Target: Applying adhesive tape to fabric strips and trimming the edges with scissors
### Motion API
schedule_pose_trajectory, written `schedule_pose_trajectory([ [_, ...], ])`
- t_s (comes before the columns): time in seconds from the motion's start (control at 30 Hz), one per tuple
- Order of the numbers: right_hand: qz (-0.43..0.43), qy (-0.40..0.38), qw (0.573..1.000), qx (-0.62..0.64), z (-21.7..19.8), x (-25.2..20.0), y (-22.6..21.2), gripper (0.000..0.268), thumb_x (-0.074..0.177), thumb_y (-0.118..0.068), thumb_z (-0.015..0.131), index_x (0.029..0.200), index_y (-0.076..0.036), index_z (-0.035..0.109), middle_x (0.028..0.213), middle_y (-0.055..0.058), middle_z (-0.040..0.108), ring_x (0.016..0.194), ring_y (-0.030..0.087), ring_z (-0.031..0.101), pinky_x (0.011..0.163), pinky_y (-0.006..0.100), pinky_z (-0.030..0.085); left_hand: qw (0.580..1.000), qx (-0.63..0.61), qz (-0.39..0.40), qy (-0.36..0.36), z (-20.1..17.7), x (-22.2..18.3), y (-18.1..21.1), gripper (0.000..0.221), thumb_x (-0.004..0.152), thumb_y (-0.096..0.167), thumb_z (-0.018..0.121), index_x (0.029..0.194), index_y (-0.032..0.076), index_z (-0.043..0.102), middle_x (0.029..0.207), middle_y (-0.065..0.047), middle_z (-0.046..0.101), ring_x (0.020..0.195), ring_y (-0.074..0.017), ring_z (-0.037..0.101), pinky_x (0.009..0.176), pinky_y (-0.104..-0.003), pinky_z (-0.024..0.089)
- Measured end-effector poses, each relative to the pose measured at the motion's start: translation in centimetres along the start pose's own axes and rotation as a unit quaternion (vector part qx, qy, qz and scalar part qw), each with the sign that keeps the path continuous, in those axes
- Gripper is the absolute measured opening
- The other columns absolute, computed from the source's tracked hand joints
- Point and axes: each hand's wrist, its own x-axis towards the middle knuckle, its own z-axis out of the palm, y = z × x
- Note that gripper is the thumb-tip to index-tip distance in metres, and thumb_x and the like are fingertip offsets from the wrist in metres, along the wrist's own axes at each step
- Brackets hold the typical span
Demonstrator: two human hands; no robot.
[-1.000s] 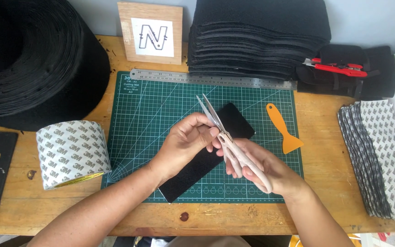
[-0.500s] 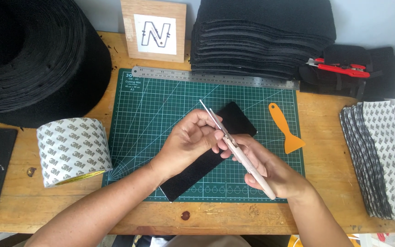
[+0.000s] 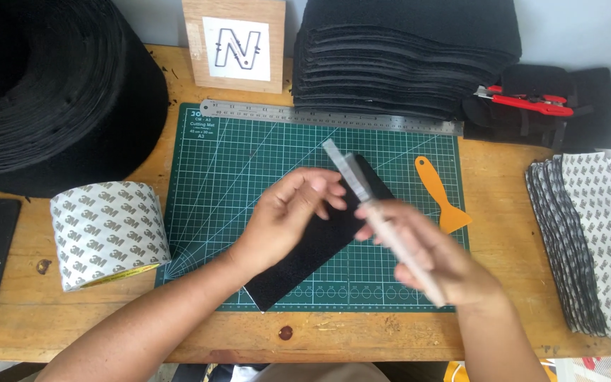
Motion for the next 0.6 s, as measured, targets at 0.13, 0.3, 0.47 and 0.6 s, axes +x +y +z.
schedule_pose_trajectory([
  [0.13, 0.007, 0.103, 0.995, -0.014, -3.2, -1.7, 0.0, 0.067, 0.081, -0.013, 0.068, 0.142, -0.002, 0.044, 0.133, 0.027, 0.056, 0.120, 0.038, 0.058, 0.099, 0.052, 0.044, 0.940, 0.310, 0.139, -0.032, -0.5, 0.1, 1.3, 0.022, 0.099, 0.012, 0.064, 0.118, 0.002, 0.067, 0.107, -0.015, 0.069, 0.108, -0.0353, 0.068, 0.087, -0.045, 0.056],
  [0.3, 0.051, 0.234, 0.970, 0.051, -4.7, -1.6, -0.5, 0.044, 0.096, -0.009, 0.055, 0.139, -0.003, 0.047, 0.130, 0.016, 0.061, 0.094, 0.025, 0.064, 0.080, 0.034, 0.055, 0.876, 0.456, 0.098, -0.120, 0.4, 0.0, 0.1, 0.042, 0.100, 0.028, 0.059, 0.132, 0.002, 0.059, 0.137, -0.015, 0.054, 0.132, -0.0330, 0.049, 0.111, -0.048, 0.039],
  [0.47, 0.133, 0.263, 0.956, -0.006, -3.8, -0.6, -2.4, 0.039, 0.093, -0.016, 0.059, 0.131, -0.008, 0.052, 0.126, 0.012, 0.063, 0.090, 0.021, 0.066, 0.081, 0.034, 0.060, 0.820, 0.534, 0.110, -0.175, 2.7, 2.1, 1.7, 0.058, 0.097, 0.029, 0.064, 0.144, -0.001, 0.048, 0.152, -0.021, 0.043, 0.145, -0.0369, 0.035, 0.120, -0.053, 0.028],
  [0.6, 0.169, 0.278, 0.946, -0.004, -3.4, -0.5, -2.6, 0.046, 0.089, -0.012, 0.063, 0.133, -0.009, 0.052, 0.126, 0.011, 0.063, 0.092, 0.022, 0.067, 0.086, 0.035, 0.063, 0.761, 0.559, 0.064, -0.324, 4.2, 6.0, 0.6, 0.079, 0.099, 0.041, 0.056, 0.159, 0.005, 0.022, 0.167, -0.018, 0.020, 0.155, -0.0304, 0.011, 0.124, -0.053, 0.002],
])
